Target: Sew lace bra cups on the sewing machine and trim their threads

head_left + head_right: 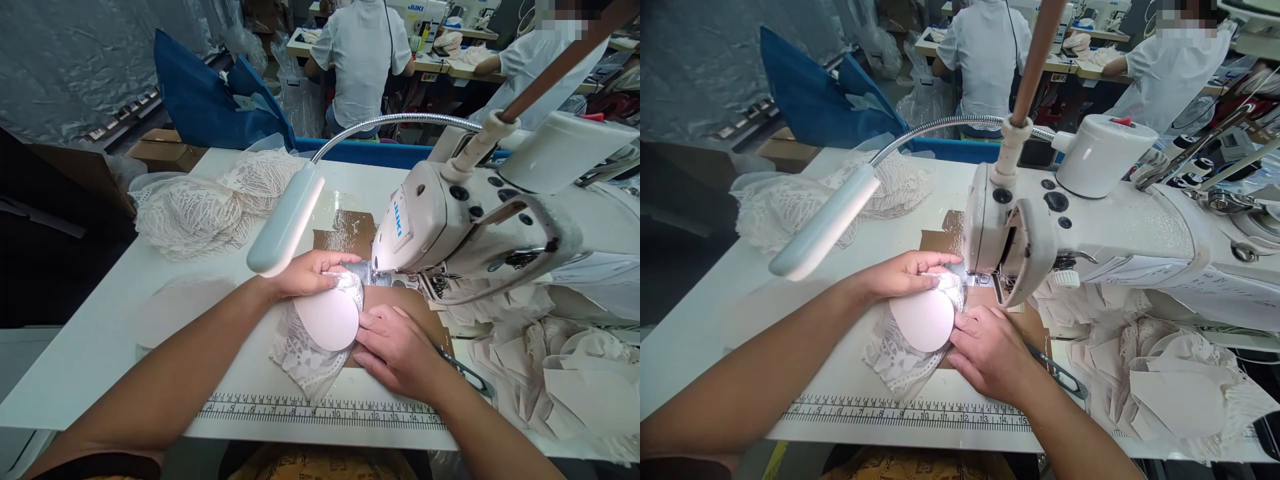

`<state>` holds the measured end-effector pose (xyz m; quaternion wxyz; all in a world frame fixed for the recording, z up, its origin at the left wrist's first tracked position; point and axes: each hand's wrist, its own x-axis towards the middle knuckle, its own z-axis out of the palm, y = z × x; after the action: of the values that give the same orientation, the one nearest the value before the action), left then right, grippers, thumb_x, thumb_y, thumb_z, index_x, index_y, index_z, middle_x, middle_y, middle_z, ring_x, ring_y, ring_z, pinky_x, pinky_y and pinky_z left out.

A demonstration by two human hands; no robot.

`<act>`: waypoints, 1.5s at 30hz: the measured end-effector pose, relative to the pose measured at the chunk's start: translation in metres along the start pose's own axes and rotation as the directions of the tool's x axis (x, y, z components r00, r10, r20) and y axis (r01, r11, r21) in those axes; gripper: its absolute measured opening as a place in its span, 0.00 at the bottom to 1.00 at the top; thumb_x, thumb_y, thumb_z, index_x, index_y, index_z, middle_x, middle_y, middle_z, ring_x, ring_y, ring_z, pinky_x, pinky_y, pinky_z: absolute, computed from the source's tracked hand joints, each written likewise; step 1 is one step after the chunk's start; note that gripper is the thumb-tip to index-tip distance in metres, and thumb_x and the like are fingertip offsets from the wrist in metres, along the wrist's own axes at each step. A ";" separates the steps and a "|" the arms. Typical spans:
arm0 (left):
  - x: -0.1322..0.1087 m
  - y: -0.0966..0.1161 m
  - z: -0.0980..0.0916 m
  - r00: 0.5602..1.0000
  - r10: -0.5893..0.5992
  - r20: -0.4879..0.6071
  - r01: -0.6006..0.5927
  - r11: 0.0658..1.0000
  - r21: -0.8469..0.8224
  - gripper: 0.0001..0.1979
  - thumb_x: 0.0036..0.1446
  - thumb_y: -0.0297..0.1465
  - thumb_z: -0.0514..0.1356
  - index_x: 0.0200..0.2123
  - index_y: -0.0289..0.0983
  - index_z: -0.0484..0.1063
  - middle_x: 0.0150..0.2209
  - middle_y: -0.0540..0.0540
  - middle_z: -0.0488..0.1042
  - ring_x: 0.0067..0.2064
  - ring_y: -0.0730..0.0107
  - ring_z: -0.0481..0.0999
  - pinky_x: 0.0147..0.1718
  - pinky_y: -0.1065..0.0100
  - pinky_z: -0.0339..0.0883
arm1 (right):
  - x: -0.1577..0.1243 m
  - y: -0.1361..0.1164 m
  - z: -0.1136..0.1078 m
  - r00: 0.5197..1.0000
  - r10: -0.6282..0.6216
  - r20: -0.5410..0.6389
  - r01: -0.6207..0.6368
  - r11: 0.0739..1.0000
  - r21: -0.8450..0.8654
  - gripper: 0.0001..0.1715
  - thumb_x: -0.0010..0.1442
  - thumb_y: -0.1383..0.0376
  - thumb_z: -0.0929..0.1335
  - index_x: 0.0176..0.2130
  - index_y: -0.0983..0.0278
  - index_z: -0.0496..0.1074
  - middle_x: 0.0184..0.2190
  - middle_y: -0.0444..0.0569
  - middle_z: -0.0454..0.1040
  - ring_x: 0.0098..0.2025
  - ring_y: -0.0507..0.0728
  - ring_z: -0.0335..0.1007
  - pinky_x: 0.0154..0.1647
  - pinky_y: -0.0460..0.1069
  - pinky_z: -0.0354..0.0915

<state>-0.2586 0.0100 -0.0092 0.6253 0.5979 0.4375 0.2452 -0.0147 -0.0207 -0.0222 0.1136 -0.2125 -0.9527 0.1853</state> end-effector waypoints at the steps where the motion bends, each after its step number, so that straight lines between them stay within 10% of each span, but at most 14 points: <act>1: 0.000 0.002 -0.001 1.000 0.001 -0.006 -0.001 0.997 0.079 0.29 0.59 0.27 0.53 0.64 0.34 0.57 0.46 0.40 0.77 0.35 0.70 0.76 0.31 0.70 0.68 | 0.000 0.000 0.000 1.000 -0.005 -0.004 0.005 1.000 -0.004 0.13 0.65 0.61 0.63 0.44 0.63 0.73 0.45 0.51 0.76 0.39 0.58 0.64 0.39 0.53 0.59; 4: -0.007 0.017 -0.001 0.980 0.080 -0.181 0.020 0.870 0.493 0.27 0.57 0.24 0.51 0.61 0.36 0.62 0.51 0.40 0.75 0.42 0.65 0.75 0.39 0.65 0.70 | -0.002 0.000 0.000 1.000 -0.020 -0.023 0.020 1.000 -0.021 0.17 0.63 0.62 0.64 0.50 0.62 0.71 0.50 0.52 0.74 0.41 0.58 0.66 0.40 0.53 0.61; 7: -0.021 0.037 0.013 0.896 0.301 -0.326 0.113 0.554 0.825 0.20 0.57 0.24 0.52 0.52 0.35 0.70 0.48 0.40 0.75 0.47 0.59 0.72 0.44 0.61 0.68 | -0.005 0.001 0.001 0.996 -0.024 -0.081 0.022 0.999 -0.030 0.17 0.63 0.63 0.64 0.51 0.62 0.71 0.53 0.53 0.72 0.42 0.58 0.69 0.41 0.53 0.64; 12: -0.031 0.043 0.054 0.977 0.204 -0.061 0.005 0.261 0.965 0.10 0.61 0.32 0.54 0.33 0.34 0.74 0.35 0.41 0.74 0.35 0.63 0.71 0.34 0.63 0.65 | -0.009 0.003 0.003 0.981 -0.044 -0.188 0.041 0.999 -0.021 0.13 0.64 0.64 0.64 0.47 0.63 0.73 0.45 0.53 0.77 0.42 0.58 0.71 0.42 0.53 0.66; 17: -0.029 0.029 0.033 0.964 0.102 -0.245 0.224 0.181 0.958 0.09 0.58 0.27 0.54 0.36 0.35 0.75 0.42 0.39 0.75 0.43 0.55 0.72 0.38 0.61 0.65 | -0.010 0.002 0.001 0.986 -0.035 -0.163 0.041 0.998 0.037 0.13 0.64 0.67 0.64 0.46 0.63 0.74 0.41 0.51 0.77 0.41 0.57 0.71 0.42 0.52 0.66; 23: -0.109 0.052 -0.020 0.828 0.105 -0.551 0.513 0.258 0.819 0.25 0.62 0.41 0.51 0.59 0.35 0.63 0.60 0.38 0.65 0.59 0.51 0.64 0.54 0.56 0.61 | -0.014 0.002 0.001 0.987 -0.035 -0.155 0.039 0.999 0.022 0.12 0.65 0.67 0.63 0.44 0.62 0.74 0.40 0.51 0.77 0.41 0.58 0.71 0.42 0.53 0.68; 27: -0.183 0.027 -0.028 0.572 -0.082 -0.816 0.814 0.185 0.551 0.33 0.61 0.50 0.48 0.57 0.30 0.64 0.58 0.31 0.65 0.59 0.39 0.64 0.50 0.50 0.62 | -0.016 0.004 0.007 0.981 -0.071 -0.183 0.070 0.997 -0.012 0.13 0.65 0.68 0.62 0.44 0.62 0.75 0.40 0.52 0.77 0.41 0.59 0.72 0.40 0.54 0.69; 29: -0.208 0.002 -0.023 0.511 -0.220 -0.831 0.855 0.230 0.465 0.32 0.57 0.53 0.50 0.49 0.30 0.69 0.54 0.30 0.69 0.55 0.37 0.67 0.46 0.52 0.66 | -0.016 0.004 0.009 0.976 -0.086 -0.199 0.083 0.996 -0.024 0.13 0.65 0.68 0.62 0.44 0.63 0.75 0.41 0.53 0.77 0.40 0.59 0.73 0.39 0.54 0.69; 32: -0.221 -0.025 -0.005 0.601 -0.126 -0.789 0.717 0.521 0.463 0.25 0.58 0.51 0.50 0.42 0.34 0.68 0.51 0.36 0.69 0.54 0.46 0.68 0.45 0.59 0.67 | -0.017 0.002 0.008 0.969 -0.104 -0.226 0.105 0.994 -0.008 0.12 0.65 0.68 0.63 0.43 0.63 0.75 0.41 0.52 0.78 0.39 0.59 0.74 0.38 0.53 0.68; 37: -0.166 -0.010 0.039 0.925 -0.110 -0.363 0.207 0.949 0.240 0.16 0.59 0.44 0.56 0.39 0.36 0.65 0.38 0.47 0.72 0.38 0.64 0.74 0.33 0.69 0.68 | -0.019 -0.001 -0.004 0.935 -0.064 -0.350 0.121 0.982 0.145 0.08 0.63 0.67 0.66 0.40 0.62 0.75 0.34 0.47 0.80 0.33 0.54 0.74 0.33 0.47 0.65; 40: -0.110 0.005 0.055 0.986 0.025 -0.167 0.018 0.968 0.249 0.19 0.57 0.34 0.58 0.51 0.37 0.64 0.51 0.42 0.71 0.49 0.58 0.73 0.44 0.63 0.69 | -0.021 0.000 -0.009 0.913 -0.007 -0.407 0.113 0.965 0.237 0.07 0.63 0.65 0.66 0.36 0.62 0.75 0.28 0.45 0.78 0.25 0.50 0.68 0.26 0.45 0.60; 45: -0.047 0.008 0.061 0.981 0.069 -0.183 0.030 0.870 0.491 0.30 0.52 0.24 0.57 0.60 0.39 0.61 0.60 0.42 0.65 0.60 0.56 0.65 0.58 0.57 0.61 | -0.021 0.007 -0.006 0.970 0.016 -0.242 0.025 0.986 0.167 0.10 0.63 0.63 0.66 0.34 0.62 0.76 0.23 0.44 0.74 0.27 0.52 0.67 0.29 0.46 0.56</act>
<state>-0.2292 -0.0601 0.0045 0.4044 0.7147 0.5383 0.1892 0.0083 -0.0229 -0.0227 0.2469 -0.2209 -0.9131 0.2376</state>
